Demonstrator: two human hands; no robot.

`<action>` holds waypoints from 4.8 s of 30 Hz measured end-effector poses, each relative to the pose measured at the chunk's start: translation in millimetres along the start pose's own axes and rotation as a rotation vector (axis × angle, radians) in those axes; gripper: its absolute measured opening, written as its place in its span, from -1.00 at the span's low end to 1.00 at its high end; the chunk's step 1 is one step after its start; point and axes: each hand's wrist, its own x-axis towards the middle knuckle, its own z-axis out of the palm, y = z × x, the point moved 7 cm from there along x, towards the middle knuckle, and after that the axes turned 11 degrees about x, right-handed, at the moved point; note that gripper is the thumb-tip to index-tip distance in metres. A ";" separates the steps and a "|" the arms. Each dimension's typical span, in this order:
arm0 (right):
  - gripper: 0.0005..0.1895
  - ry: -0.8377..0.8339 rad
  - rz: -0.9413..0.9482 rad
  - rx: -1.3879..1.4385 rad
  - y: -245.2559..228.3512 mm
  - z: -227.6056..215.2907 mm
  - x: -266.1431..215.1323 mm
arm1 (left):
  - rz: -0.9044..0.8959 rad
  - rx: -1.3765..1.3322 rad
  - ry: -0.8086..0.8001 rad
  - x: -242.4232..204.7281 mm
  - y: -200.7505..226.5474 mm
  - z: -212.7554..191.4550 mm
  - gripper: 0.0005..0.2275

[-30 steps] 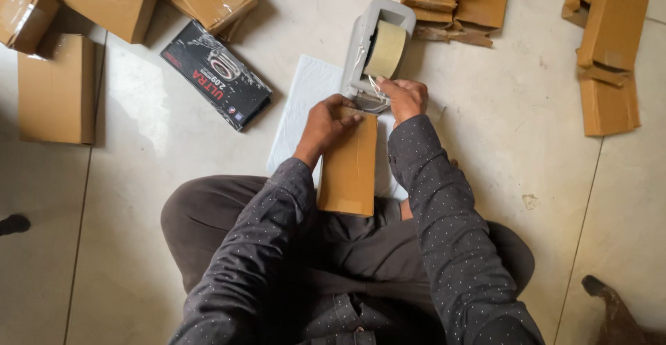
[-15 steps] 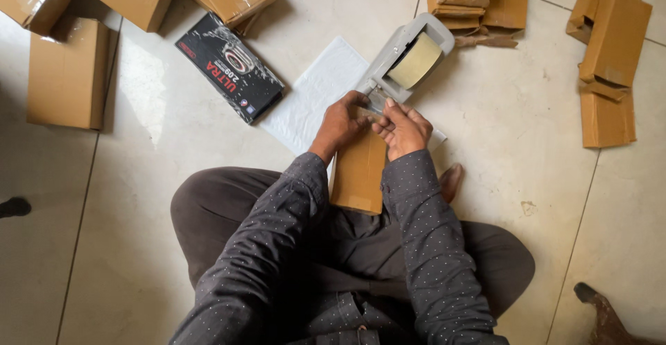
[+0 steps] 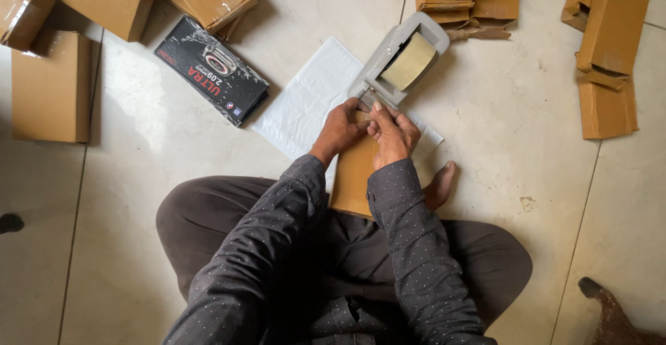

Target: The person sits on the floor and packs smartwatches into small cardboard boxes. They open the watch packaging, place the watch and accessories into the box, close the flaps, and seal the box with tape using a tape dispenser.

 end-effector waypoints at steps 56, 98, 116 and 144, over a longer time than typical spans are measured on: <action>-0.55 -0.194 -0.007 -0.518 20.8 -60.1 46.9 | 0.168 0.201 0.258 -76.7 63.8 -83.6 -0.17; -0.02 -0.451 -0.120 -0.137 -135.7 -22.9 -167.1 | 0.803 0.344 0.414 -205.2 173.9 -55.9 -0.63; -0.04 -0.393 -0.002 -0.383 -131.2 -30.7 -174.8 | 0.829 0.662 0.161 -231.9 193.9 -70.9 -0.43; -0.54 -0.631 -0.265 -0.585 -31.1 -18.4 -101.6 | 0.640 0.588 -0.118 -212.1 207.3 -125.1 -0.40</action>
